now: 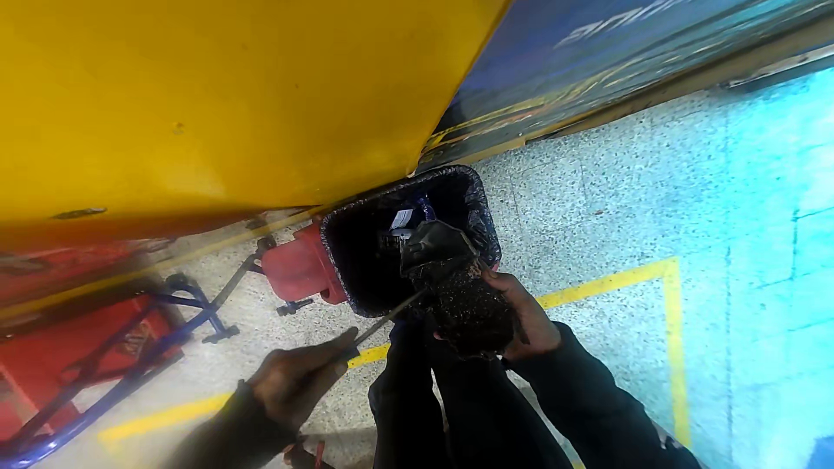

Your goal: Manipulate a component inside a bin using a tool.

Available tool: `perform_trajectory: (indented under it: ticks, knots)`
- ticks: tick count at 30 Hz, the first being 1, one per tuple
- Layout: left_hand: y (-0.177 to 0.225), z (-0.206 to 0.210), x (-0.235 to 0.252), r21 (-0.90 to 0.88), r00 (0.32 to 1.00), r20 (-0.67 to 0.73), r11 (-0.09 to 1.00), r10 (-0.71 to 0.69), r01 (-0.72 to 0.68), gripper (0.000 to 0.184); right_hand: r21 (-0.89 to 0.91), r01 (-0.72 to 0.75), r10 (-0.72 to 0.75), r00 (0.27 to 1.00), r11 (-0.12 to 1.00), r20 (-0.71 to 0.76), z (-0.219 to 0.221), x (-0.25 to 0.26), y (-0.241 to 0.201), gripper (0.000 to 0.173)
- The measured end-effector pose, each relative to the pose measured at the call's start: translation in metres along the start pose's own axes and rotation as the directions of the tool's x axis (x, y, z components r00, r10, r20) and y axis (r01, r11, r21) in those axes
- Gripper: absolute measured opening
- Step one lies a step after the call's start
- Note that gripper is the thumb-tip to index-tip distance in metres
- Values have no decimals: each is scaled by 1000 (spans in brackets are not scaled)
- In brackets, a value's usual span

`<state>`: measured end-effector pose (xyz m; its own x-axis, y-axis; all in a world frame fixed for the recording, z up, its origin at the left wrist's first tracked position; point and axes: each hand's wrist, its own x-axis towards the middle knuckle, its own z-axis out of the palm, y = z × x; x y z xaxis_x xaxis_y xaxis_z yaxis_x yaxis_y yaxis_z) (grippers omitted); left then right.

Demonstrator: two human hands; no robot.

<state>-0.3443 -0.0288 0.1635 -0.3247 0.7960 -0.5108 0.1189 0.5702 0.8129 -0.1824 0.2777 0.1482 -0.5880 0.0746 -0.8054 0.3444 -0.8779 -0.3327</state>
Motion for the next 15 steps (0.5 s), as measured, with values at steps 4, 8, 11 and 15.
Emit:
perform_trajectory:
  ticks: [4,8,11,15]
  knots:
    - [20,10,-21,-92,998,-2,994,-59,58,42,60,77,-80,995,995,57,-2,-7,6,33]
    - [49,43,-40,-57,992,-81,994,-100,95,42,86,186,-193,978,979,78,3,-4,17,48]
    - [57,73,-50,-139,968,-155,975,-196,175,43,201,231,-259,958,952,125,5,-1,21,48]
    - [80,91,-52,-501,935,-85,826,-345,259,42,303,251,-315,931,919,184,1,-1,26,39]
